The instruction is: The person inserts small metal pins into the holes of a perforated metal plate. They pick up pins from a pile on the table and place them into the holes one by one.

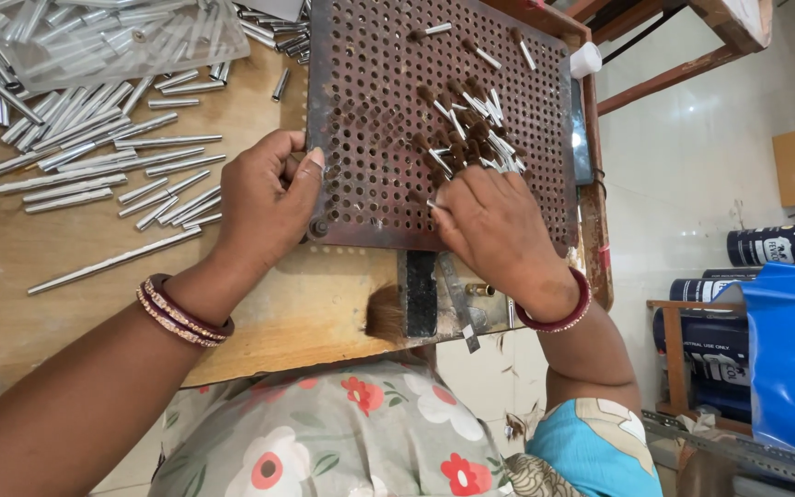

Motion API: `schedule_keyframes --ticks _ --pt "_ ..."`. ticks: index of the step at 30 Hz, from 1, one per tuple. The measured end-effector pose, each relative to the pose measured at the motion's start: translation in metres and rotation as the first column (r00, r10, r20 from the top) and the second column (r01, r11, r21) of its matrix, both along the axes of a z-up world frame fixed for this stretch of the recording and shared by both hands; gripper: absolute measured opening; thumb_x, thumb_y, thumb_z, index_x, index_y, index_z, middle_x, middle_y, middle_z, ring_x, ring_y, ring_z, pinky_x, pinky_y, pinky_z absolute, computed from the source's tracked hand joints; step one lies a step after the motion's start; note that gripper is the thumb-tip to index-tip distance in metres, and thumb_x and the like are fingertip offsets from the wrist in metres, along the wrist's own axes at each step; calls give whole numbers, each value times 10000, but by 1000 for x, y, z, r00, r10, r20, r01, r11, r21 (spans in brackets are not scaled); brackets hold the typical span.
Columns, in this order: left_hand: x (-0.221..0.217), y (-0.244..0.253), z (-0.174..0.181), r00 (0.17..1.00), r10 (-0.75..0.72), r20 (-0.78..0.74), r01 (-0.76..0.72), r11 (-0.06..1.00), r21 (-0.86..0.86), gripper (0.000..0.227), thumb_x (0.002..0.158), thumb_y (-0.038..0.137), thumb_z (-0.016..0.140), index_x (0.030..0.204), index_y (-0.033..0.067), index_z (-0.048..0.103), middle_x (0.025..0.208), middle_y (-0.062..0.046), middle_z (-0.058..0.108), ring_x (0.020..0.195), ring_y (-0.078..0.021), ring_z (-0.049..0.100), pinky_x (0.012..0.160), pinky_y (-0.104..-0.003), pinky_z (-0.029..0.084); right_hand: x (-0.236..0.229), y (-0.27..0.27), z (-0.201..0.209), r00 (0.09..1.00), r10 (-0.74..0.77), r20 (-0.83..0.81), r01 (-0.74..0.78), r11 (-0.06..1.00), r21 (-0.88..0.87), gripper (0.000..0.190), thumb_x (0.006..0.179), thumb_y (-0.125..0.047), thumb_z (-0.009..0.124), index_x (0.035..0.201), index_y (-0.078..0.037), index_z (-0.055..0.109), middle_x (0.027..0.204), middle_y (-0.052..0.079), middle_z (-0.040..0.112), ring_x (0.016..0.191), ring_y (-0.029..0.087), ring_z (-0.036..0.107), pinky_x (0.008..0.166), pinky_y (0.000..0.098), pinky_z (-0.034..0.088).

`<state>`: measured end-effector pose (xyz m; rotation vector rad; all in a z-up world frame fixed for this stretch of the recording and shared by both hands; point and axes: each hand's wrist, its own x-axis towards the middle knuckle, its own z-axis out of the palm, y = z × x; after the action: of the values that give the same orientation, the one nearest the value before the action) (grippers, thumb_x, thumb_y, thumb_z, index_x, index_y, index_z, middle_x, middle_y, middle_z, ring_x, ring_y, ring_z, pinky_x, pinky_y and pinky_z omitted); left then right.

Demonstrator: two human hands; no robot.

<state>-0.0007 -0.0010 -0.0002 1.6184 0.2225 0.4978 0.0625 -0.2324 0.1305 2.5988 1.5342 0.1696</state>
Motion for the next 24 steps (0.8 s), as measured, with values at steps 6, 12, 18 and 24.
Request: schedule_keyframes --ticks 6,12,18,24 --pt "0 0 1 1000 -5 -11 4 1000 -19 153 1004 159 691 1046 14 715 645 30 597 571 -26 478 533 -229 408 30 19 3 984 -11 -180 59 963 262 158 1065 -160 692 1083 -32 600 917 103 656 858 318 655 748 412 497" --pt "-1 1 2 1000 0 5 0 1000 1 156 993 160 681 1047 18 717 619 22 589 548 -39 477 516 -247 402 54 43 -9 957 144 -251 10 849 528 113 1037 -99 722 1098 -6 707 977 123 715 875 242 711 765 332 546" --pt "-1 1 2 1000 12 17 -12 1000 -6 150 994 164 681 1028 20 709 603 1 566 537 -55 468 511 -260 399 60 52 -15 958 111 -266 43 857 513 116 1002 -109 766 1044 -10 724 929 113 737 783 211 720 677 301 540" --pt "-2 1 4 1000 13 5 -13 1000 3 154 994 165 680 1037 20 706 594 -6 557 533 -61 465 509 -267 397 59 64 -13 986 65 -151 2 912 411 224 1019 -224 777 963 -13 731 848 120 709 743 269 690 660 360 527"
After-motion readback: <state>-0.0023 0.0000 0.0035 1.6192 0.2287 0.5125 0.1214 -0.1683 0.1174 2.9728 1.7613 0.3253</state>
